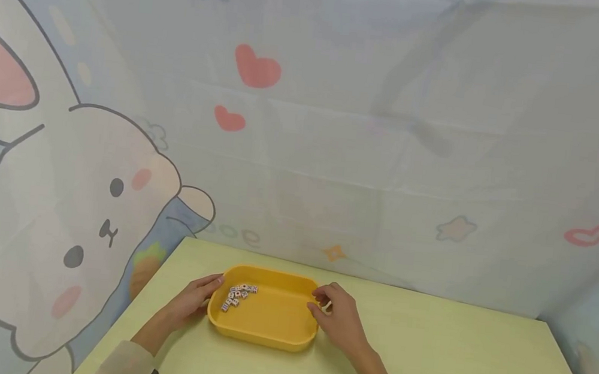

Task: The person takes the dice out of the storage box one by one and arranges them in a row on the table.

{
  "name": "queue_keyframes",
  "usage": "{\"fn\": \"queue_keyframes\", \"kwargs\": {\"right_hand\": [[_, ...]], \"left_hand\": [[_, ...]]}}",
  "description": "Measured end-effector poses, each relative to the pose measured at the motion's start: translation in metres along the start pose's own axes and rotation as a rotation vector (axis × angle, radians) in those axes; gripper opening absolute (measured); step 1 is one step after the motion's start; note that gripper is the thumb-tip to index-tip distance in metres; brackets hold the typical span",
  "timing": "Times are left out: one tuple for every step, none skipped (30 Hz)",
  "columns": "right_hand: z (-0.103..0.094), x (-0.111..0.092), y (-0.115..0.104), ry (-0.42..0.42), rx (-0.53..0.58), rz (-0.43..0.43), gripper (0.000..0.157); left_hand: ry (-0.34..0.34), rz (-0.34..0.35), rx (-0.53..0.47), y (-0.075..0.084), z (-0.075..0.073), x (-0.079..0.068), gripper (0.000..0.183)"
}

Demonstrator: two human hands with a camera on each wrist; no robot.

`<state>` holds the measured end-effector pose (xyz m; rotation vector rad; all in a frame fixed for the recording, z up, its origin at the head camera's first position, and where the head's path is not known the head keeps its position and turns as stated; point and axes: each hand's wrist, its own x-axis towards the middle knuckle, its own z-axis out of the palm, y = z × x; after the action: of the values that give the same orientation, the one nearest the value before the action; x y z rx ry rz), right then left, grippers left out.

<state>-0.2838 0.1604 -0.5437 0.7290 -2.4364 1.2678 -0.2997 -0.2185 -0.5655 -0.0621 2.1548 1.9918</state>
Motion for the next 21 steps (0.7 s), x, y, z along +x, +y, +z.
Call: {"fn": "queue_keyframes", "kwargs": {"right_hand": [[0.006, 0.004, -0.005, 0.001, 0.019, -0.012, 0.021], [0.012, 0.007, -0.010, -0.004, 0.036, -0.023, 0.021], [0.018, 0.011, -0.015, -0.012, 0.053, -0.028, 0.020], [0.024, 0.014, -0.019, -0.025, 0.069, -0.032, 0.020], [0.030, 0.018, -0.022, -0.038, 0.077, -0.029, 0.020], [0.036, 0.021, -0.025, -0.055, 0.087, -0.022, 0.021], [0.042, 0.025, -0.027, -0.074, 0.096, -0.007, 0.022], [0.048, 0.028, -0.030, -0.093, 0.097, 0.004, 0.024], [0.053, 0.031, -0.031, -0.111, 0.097, 0.022, 0.025], [0.059, 0.035, -0.033, -0.130, 0.095, 0.037, 0.028], [0.064, 0.038, -0.034, -0.143, 0.090, 0.047, 0.030], [0.069, 0.041, -0.036, -0.156, 0.083, 0.054, 0.032], [0.073, 0.044, -0.037, -0.166, 0.080, 0.060, 0.035], [0.077, 0.047, -0.037, -0.174, 0.075, 0.064, 0.036], [0.081, 0.050, -0.037, -0.180, 0.067, 0.065, 0.038], [0.084, 0.052, -0.037, -0.183, 0.063, 0.062, 0.039], [0.088, 0.054, -0.036, -0.184, 0.060, 0.060, 0.039], [0.091, 0.056, -0.036, -0.185, 0.054, 0.059, 0.040], [0.094, 0.057, -0.035, -0.188, 0.053, 0.064, 0.041], [0.098, 0.059, -0.034, -0.186, 0.043, 0.060, 0.041], [0.101, 0.060, -0.033, -0.185, 0.040, 0.057, 0.042]], "left_hand": [[-0.002, 0.000, 0.000, 0.000, 0.000, 0.001, 0.070], [-0.002, 0.002, 0.001, 0.000, 0.001, 0.001, 0.070], [-0.005, 0.002, 0.001, 0.000, 0.001, 0.001, 0.070], [-0.005, 0.003, -0.001, 0.001, 0.001, 0.001, 0.070], [-0.001, 0.006, 0.001, 0.001, 0.001, 0.001, 0.070], [0.001, 0.009, 0.005, 0.000, 0.002, 0.001, 0.070], [0.002, 0.007, 0.007, 0.000, 0.002, 0.001, 0.069], [0.002, 0.004, 0.009, 0.000, 0.002, 0.001, 0.069], [0.001, -0.001, 0.008, 0.000, 0.003, 0.000, 0.069], [0.004, -0.001, 0.008, -0.001, 0.002, 0.000, 0.069], [0.003, 0.001, 0.010, -0.001, 0.001, 0.000, 0.069], [-0.001, 0.003, 0.011, -0.002, 0.001, 0.000, 0.069], [-0.002, 0.001, 0.008, -0.002, 0.000, 0.000, 0.069], [0.001, 0.002, 0.004, -0.002, 0.000, 0.000, 0.069], [0.004, 0.003, 0.002, -0.002, -0.001, 0.001, 0.069], [0.005, 0.004, 0.002, -0.003, -0.001, 0.001, 0.069], [0.006, 0.005, 0.004, -0.003, -0.001, 0.001, 0.069], [0.006, 0.002, 0.007, -0.003, -0.001, 0.002, 0.069], [0.006, -0.001, 0.007, -0.003, -0.002, 0.002, 0.069], [0.005, 0.001, 0.012, -0.003, -0.002, 0.002, 0.069], [0.003, 0.001, 0.012, -0.004, -0.002, 0.002, 0.070]]}}
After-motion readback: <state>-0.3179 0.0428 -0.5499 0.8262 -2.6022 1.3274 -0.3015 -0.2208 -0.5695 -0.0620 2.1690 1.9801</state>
